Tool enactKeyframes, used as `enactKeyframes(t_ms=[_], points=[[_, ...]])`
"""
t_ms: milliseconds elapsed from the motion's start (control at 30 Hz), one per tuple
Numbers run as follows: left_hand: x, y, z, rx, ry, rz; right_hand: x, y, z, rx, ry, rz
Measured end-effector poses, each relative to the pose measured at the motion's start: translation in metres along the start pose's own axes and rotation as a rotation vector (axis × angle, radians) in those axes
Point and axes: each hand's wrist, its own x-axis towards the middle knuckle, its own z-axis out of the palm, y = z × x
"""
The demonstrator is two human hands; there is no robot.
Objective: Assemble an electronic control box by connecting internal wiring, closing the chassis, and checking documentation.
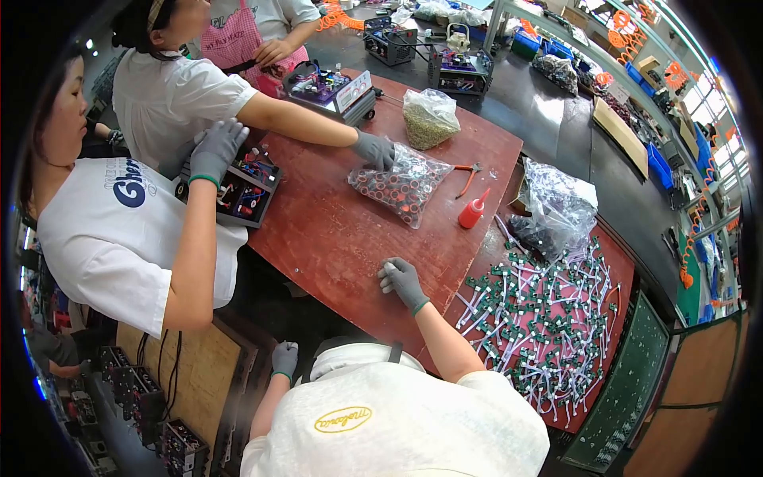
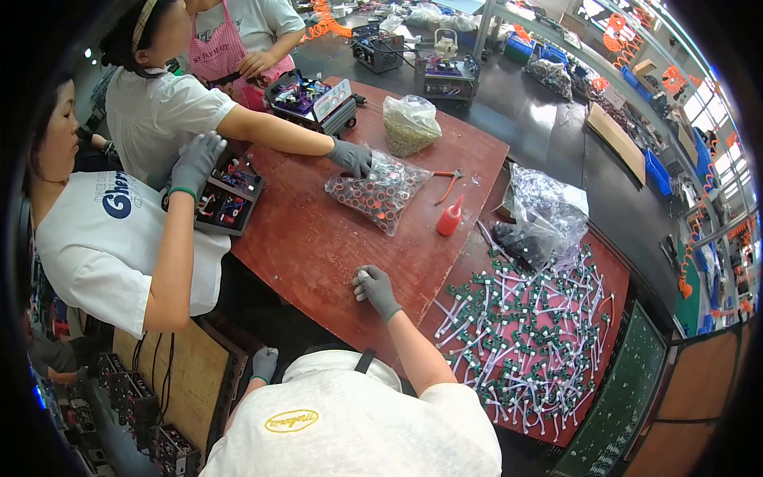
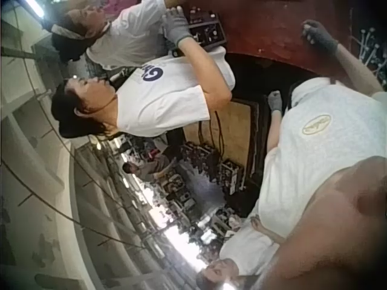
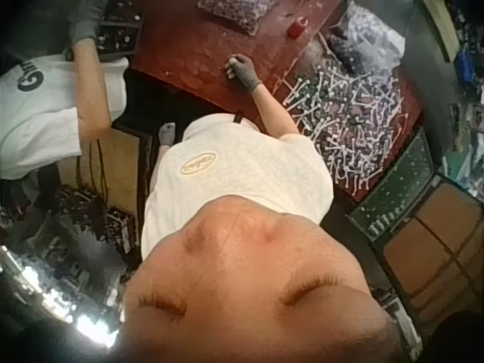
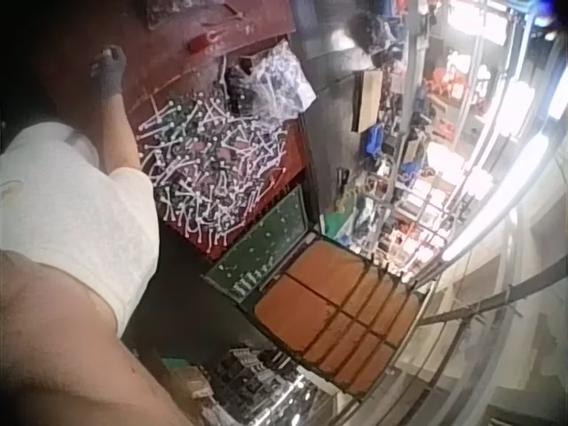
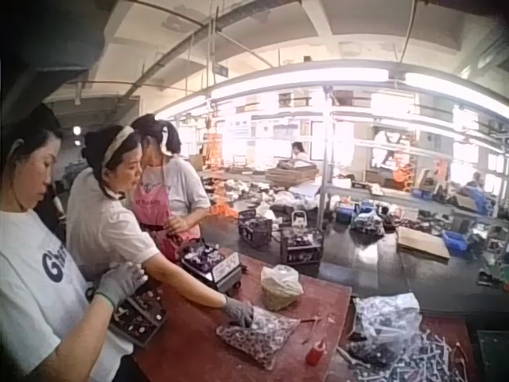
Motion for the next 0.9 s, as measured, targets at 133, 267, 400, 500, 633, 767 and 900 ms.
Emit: enactKeyframes(t_ms=[133,267,400,500,633,767,900], points=[[-0.005,0.015,-0.006,-0.016,-0.023,-0.057,-0.001,-0.002,0.001,-0.014,0.021,0.008],[-0.002,0.01,-0.003,0.032,0.009,-0.015,-0.002,-0.002,-0.001,-0.017,0.002,0.011],[0.003,-0.007,0.005,0.086,0.012,-0.011,0.0,0.002,-0.001,-0.037,0.0,0.013],[0.004,-0.009,0.006,0.054,-0.011,-0.02,0.0,0.001,-0.001,-0.039,0.001,0.012],[0.004,-0.011,0.008,0.066,0.035,0.017,0.001,0.002,-0.003,-0.037,-0.01,-0.002],[0.002,-0.006,0.006,0.066,0.038,-0.004,0.002,0.004,-0.003,-0.031,-0.013,0.001],[0.001,-0.001,0.002,0.057,-0.03,-0.067,-0.001,0.0,0.0,-0.034,0.005,0.008]])
